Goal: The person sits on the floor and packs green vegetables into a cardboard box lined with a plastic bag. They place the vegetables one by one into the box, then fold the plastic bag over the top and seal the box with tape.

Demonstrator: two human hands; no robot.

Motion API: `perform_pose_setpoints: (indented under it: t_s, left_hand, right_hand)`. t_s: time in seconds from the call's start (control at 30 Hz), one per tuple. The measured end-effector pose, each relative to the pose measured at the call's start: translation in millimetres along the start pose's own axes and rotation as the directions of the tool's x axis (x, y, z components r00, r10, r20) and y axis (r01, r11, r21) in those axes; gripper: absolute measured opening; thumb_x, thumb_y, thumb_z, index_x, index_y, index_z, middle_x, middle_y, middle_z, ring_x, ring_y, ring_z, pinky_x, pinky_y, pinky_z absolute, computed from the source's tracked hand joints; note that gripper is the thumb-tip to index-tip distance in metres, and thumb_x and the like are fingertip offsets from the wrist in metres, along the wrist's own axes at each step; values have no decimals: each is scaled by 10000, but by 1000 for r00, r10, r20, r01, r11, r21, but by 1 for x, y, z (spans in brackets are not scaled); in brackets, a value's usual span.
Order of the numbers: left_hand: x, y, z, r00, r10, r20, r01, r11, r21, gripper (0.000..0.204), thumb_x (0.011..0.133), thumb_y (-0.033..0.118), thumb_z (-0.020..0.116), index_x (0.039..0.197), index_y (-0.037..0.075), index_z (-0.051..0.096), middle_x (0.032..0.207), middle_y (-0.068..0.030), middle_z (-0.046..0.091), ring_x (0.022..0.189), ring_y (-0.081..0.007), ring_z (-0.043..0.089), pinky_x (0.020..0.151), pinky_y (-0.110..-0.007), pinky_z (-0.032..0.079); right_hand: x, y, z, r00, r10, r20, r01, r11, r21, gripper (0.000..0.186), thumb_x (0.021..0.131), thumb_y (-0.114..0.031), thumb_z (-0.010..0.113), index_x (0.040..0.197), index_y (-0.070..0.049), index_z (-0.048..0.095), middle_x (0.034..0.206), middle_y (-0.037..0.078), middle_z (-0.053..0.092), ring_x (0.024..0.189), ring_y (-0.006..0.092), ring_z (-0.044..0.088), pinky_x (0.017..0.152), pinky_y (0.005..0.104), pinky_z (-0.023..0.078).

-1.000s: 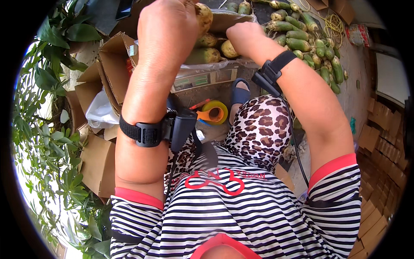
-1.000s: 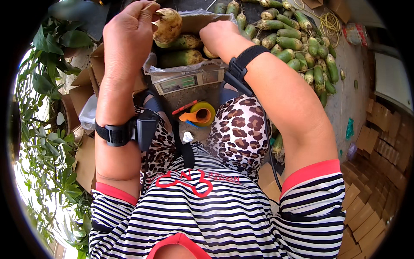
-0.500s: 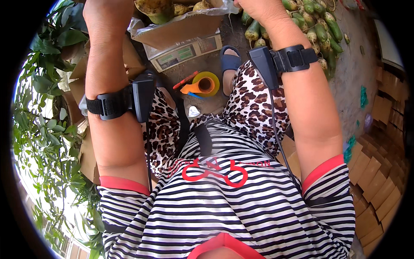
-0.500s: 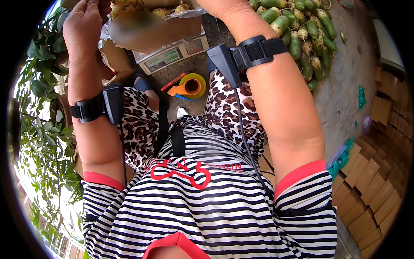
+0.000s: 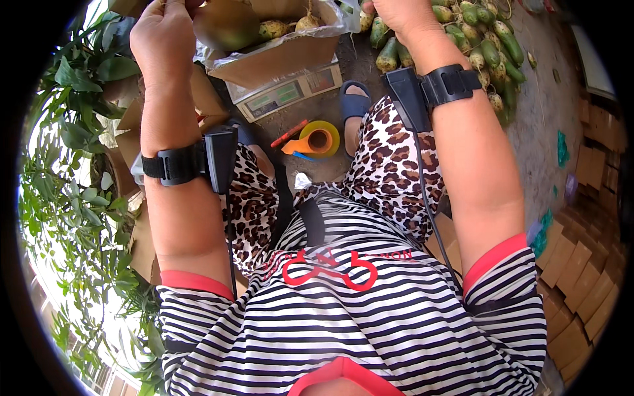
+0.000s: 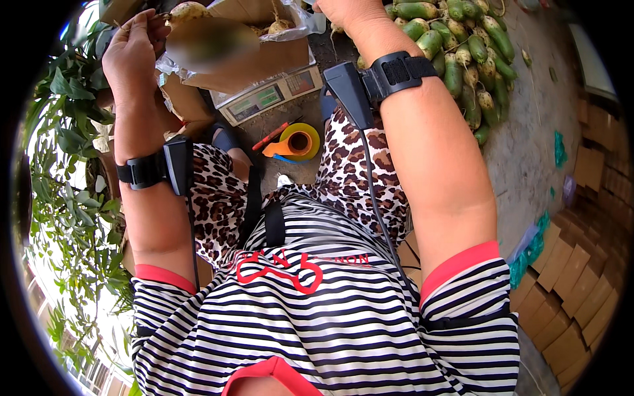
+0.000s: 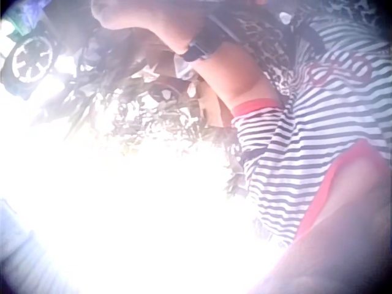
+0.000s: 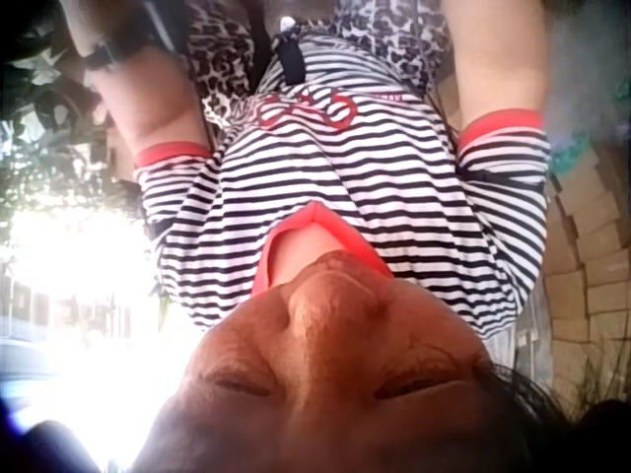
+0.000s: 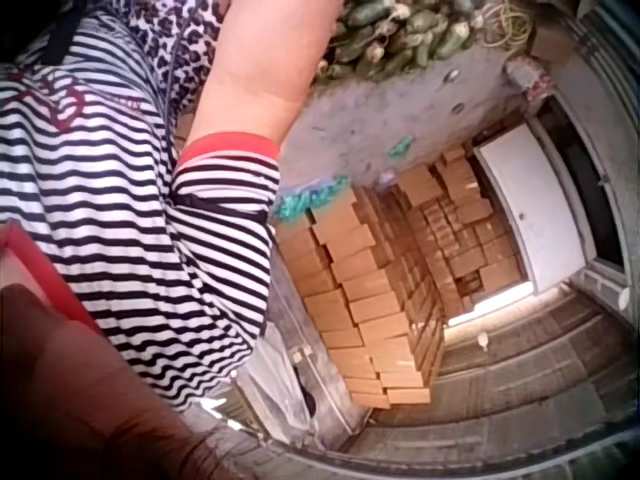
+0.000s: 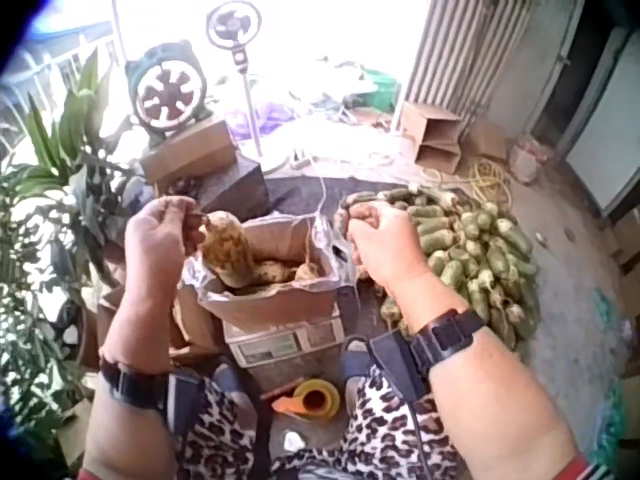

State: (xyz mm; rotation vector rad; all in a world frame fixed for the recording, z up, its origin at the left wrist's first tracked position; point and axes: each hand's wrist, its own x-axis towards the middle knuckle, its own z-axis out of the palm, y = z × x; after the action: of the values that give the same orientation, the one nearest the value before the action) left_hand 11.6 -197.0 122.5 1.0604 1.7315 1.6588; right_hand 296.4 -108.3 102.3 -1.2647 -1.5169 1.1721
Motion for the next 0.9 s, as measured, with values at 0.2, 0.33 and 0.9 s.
perform_pose_setpoints:
  t_s: [0.2,0.33,0.9]
  left_hand:
    - [-12,19,4,998,39,-48,-40,999,-17,228,1021,179,561,1052,-6,690,897,-80,730,750,-131,700,648,-228,518]
    - [-14,25,12,1000,-1,-24,-1,997,-74,225,1027,176,554,1072,-5,680,884,-76,720,717,-121,677,643,-227,507]
    - [-29,39,31,999,-30,33,29,999,36,225,1047,159,513,1064,1,672,867,-55,698,742,-90,626,678,-231,503]
  right_hand:
    - [4,4,16,957,-277,-89,236,918,-320,245,900,-99,599,1105,23,657,795,46,665,647,102,627,551,244,473]
    - [18,20,3,971,-86,-225,18,957,-289,365,839,-164,609,1177,-34,647,918,98,734,844,204,708,812,370,556]
    - [11,-17,98,938,118,325,58,873,-484,497,785,-89,682,1271,-47,589,1330,173,532,1199,369,581,996,451,476]
